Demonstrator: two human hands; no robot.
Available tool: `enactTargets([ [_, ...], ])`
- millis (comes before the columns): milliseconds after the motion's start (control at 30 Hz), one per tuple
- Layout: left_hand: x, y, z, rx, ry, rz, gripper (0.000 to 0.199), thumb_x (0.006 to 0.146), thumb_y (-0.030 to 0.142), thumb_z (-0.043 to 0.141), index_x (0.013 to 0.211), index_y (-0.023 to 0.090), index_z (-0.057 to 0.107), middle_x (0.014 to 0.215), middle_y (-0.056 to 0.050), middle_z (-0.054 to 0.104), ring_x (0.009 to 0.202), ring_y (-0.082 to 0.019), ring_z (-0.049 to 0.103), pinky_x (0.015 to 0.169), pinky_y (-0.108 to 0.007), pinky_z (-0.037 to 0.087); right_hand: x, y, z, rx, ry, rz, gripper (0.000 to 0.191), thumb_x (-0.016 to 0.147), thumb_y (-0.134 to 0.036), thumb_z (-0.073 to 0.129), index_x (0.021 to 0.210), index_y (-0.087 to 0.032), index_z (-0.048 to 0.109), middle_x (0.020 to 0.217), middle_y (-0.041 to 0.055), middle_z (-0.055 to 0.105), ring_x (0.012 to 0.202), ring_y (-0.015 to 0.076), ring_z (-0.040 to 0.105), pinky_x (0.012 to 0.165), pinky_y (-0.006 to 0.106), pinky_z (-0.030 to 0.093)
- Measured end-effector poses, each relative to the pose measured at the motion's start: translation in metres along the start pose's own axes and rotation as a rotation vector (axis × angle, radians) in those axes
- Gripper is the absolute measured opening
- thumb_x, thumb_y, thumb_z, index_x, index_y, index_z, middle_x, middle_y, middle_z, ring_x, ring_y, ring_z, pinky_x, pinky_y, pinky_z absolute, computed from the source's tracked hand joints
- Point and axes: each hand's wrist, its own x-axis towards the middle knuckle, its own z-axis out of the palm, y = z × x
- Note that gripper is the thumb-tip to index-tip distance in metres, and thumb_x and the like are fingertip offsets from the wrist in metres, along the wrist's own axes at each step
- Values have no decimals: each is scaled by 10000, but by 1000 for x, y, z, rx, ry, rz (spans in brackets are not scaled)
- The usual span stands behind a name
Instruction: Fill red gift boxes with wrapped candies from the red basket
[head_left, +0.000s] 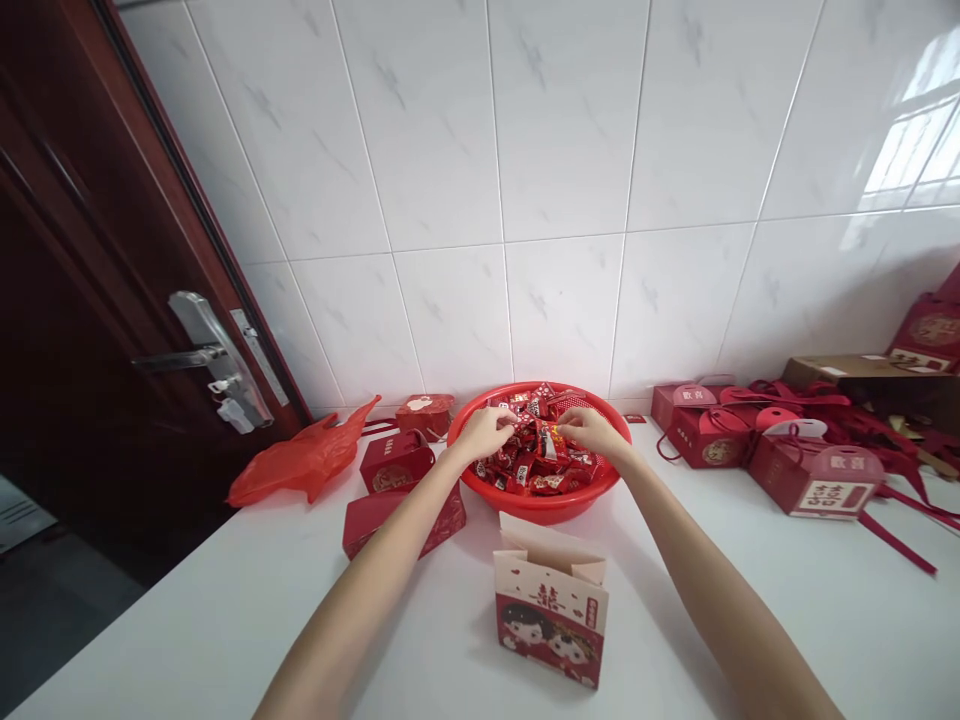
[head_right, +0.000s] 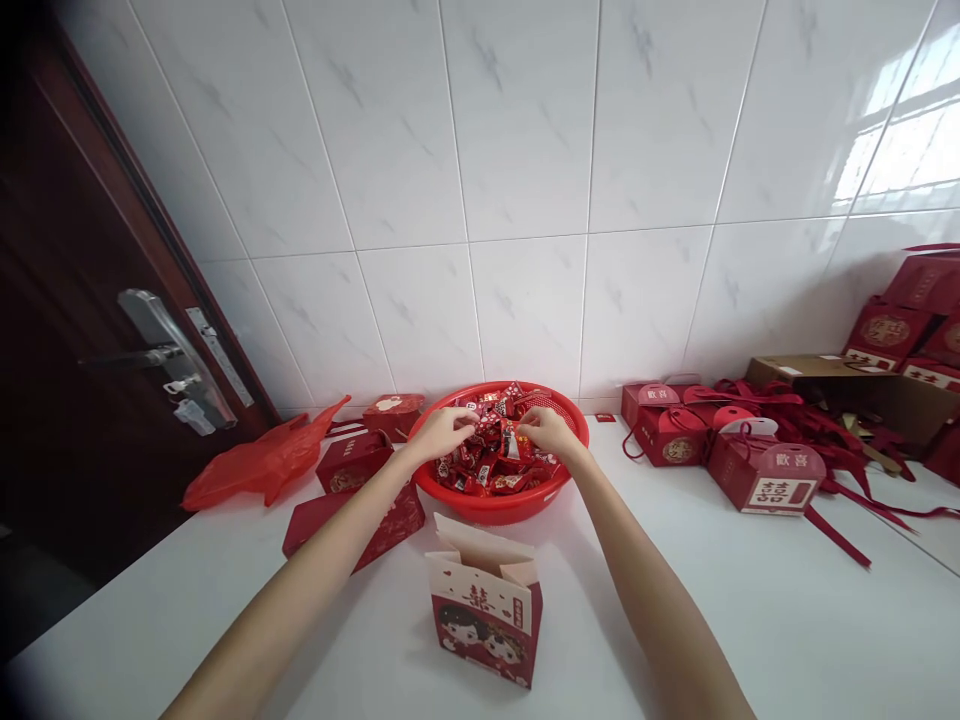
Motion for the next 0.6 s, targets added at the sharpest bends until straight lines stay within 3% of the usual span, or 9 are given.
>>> enactTargets([
  [100, 27, -5, 10, 83, -10, -19, 37, 799, 159, 627, 819, 171, 657, 965, -99, 745, 938, -243, 666, 828, -309, 487, 5, 6, 2, -91, -58, 20, 81, 740, -218, 657, 789, -188, 601, 662, -11, 612, 598, 146, 572, 531, 247, 428],
  [167, 37, -8, 15, 120, -39, -38, 68, 783, 188, 656, 730, 175, 616, 833, -86, 723, 828, -243, 655, 734, -305, 473, 4, 7, 0, -142, -104, 7, 114, 729, -197, 673, 835, -192, 631, 728, -5, 653, 659, 155, 606, 573, 249, 455],
  [300, 40, -16, 19, 143, -93, -47, 168, 735, 251, 718, 659, 193, 579, 705, -33, 671, 699, -218, 623, 619, -283, 425, -2, 2, -2, -221, -239, -79, 319, 742, -224, 711, 1059, -253, 702, 1043, 27, 733, 970, 227, 683, 843, 331, 529],
  [400, 36, -18, 19, 127, -107, -39, 211, 627, 238, 793, 616, 196, 586, 651, -7, 645, 683, -218, 617, 609, -281, 418, -6, -3, -1, -346, -330, -140, 464, 781, -296, 718, 1242, -294, 665, 1267, 63, 692, 1184, 295, 636, 1030, 445, 474],
  [500, 33, -17, 19, 94, -79, -2, 149, 664, 233, 753, 616, 188, 619, 648, -11, 645, 693, -215, 611, 641, -290, 424, -7, -4, 0, -412, -338, -138, 451, 828, -315, 687, 1275, -265, 643, 1287, 92, 681, 1218, 314, 618, 1063, 469, 442],
  [600, 33, -14, 19, 47, -5, 55, 139, 781, 308, 665, 737, 179, 690, 805, -46, 714, 822, -231, 634, 755, -312, 457, -6, -4, 1, -381, -291, -100, 300, 889, -344, 624, 1156, -216, 671, 1180, 105, 708, 1124, 301, 646, 985, 423, 464],
])
